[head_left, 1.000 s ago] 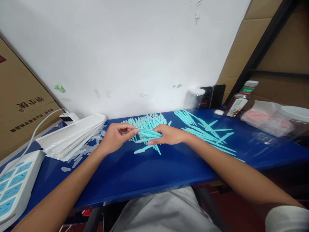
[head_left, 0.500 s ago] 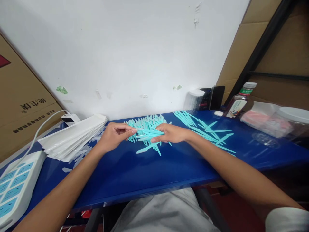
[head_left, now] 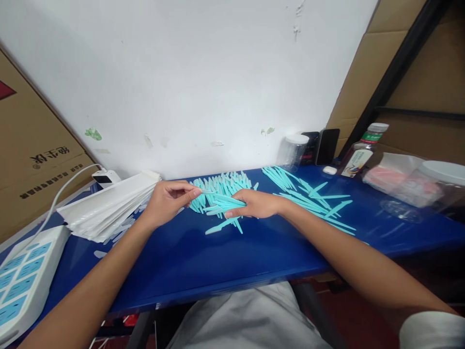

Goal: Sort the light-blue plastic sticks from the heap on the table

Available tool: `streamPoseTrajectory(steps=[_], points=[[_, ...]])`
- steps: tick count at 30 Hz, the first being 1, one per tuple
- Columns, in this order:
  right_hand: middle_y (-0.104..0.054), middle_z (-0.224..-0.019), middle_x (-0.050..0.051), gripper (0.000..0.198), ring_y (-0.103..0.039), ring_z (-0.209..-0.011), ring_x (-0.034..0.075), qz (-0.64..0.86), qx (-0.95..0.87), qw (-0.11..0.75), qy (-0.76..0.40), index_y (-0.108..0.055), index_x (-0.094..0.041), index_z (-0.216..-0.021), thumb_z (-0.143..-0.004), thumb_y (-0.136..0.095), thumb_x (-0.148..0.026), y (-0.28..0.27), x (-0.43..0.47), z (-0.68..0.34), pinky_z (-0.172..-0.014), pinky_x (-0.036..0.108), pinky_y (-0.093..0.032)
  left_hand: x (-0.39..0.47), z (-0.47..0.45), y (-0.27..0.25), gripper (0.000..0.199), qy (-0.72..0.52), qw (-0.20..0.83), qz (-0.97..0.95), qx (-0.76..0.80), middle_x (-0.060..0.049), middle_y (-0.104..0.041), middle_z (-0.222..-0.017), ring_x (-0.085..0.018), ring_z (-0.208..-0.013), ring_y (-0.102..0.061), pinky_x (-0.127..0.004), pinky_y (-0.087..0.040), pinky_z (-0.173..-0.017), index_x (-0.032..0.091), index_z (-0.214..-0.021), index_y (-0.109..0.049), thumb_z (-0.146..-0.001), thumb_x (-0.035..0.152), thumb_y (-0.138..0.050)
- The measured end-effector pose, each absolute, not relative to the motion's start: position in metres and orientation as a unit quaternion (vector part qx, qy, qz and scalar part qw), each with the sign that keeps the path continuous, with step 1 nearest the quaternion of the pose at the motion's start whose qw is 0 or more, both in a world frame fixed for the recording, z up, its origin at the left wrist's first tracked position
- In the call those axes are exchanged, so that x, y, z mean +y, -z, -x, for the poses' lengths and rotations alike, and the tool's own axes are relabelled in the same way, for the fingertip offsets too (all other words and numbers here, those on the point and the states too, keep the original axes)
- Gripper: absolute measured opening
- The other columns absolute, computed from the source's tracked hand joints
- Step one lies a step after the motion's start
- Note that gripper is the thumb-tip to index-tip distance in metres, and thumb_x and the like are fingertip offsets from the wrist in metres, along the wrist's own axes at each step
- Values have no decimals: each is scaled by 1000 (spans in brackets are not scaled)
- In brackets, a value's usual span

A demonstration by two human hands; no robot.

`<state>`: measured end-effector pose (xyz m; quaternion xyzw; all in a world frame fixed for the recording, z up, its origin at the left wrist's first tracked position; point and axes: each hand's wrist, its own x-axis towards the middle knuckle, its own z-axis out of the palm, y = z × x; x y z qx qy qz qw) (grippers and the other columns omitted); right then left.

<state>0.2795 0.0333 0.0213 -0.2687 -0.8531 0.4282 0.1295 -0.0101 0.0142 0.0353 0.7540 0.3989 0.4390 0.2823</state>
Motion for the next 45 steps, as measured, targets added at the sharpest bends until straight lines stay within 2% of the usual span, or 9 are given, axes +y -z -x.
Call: streamPoseTrajectory(steps=[7,14,19,23,28,40,42,45], points=[[-36,-66,-5,55,-34,-58,10,306,-860,156,-377,-46,-19,-72,-90,-63,-68,-21,38,-286,-55,26,-25,15,13,-40,26,-501,252,-700,443,1,-61,-57,-11,-53,-53,-22,-42,-51,15,-84,-81,-83,42,-80],[-31,-70,-5,57,-30,-61,10,284,-861,142,-397,-41,-20,-75,-95,-50,-73,-16,39,-282,-56,25,-25,10,1,-33,27,-453,271,-747,404,0,-63,-62,-10,-55,-53,-23,-43,-53,15,-80,-79,-86,41,-78],[-26,-66,-5,59,-26,-58,10,273,-867,123,-398,-34,-21,-71,-99,-42,-73,-18,33,-279,-56,26,-26,8,1,-34,27,-452,253,-751,409,-2,-68,-66,-11,-55,-53,-23,-43,-52,15,-84,-81,-87,42,-77],[-22,-64,-6,61,-22,-56,9,273,-872,88,-396,-28,-22,-69,-100,-40,-73,-21,28,-278,-54,27,-24,3,0,-39,24,-427,203,-789,393,-6,-74,-78,-14,-65,-60,-25,-46,-59,19,-91,-84,-89,41,-76],[-19,-64,-6,61,-21,-55,9,276,-875,62,-394,-25,-23,-68,-99,-40,-73,-17,27,-276,-54,28,-24,0,-2,-45,15,-422,152,-826,341,-6,-73,-81,-17,-77,-64,-30,-51,-73,25,-96,-86,-90,35,-76],[-19,-63,-6,61,-21,-55,9,284,-874,59,-389,-26,-23,-68,-100,-40,-73,-18,28,-275,-54,29,-23,-1,-5,-42,18,-409,134,-833,347,-7,-74,-87,-20,-83,-65,-32,-52,-78,25,-94,-85,-91,39,-75],[-19,-62,-6,62,-21,-55,9,281,-877,67,-384,-26,-22,-67,-100,-38,-73,-18,29,-275,-54,29,-23,0,-2,-46,21,-407,119,-833,354,-7,-75,-92,-20,-86,-66,-32,-52,-81,25,-101,-84,-92,41,-72],[-19,-63,-5,62,-21,-55,10,289,-880,87,-366,-25,-23,-67,-101,-37,-73,-19,31,-278,-55,30,-24,5,15,-56,35,-408,79,-815,404,-7,-75,-98,-20,-89,-66,-31,-51,-85,24,-122,-77,-96,44,-65]])
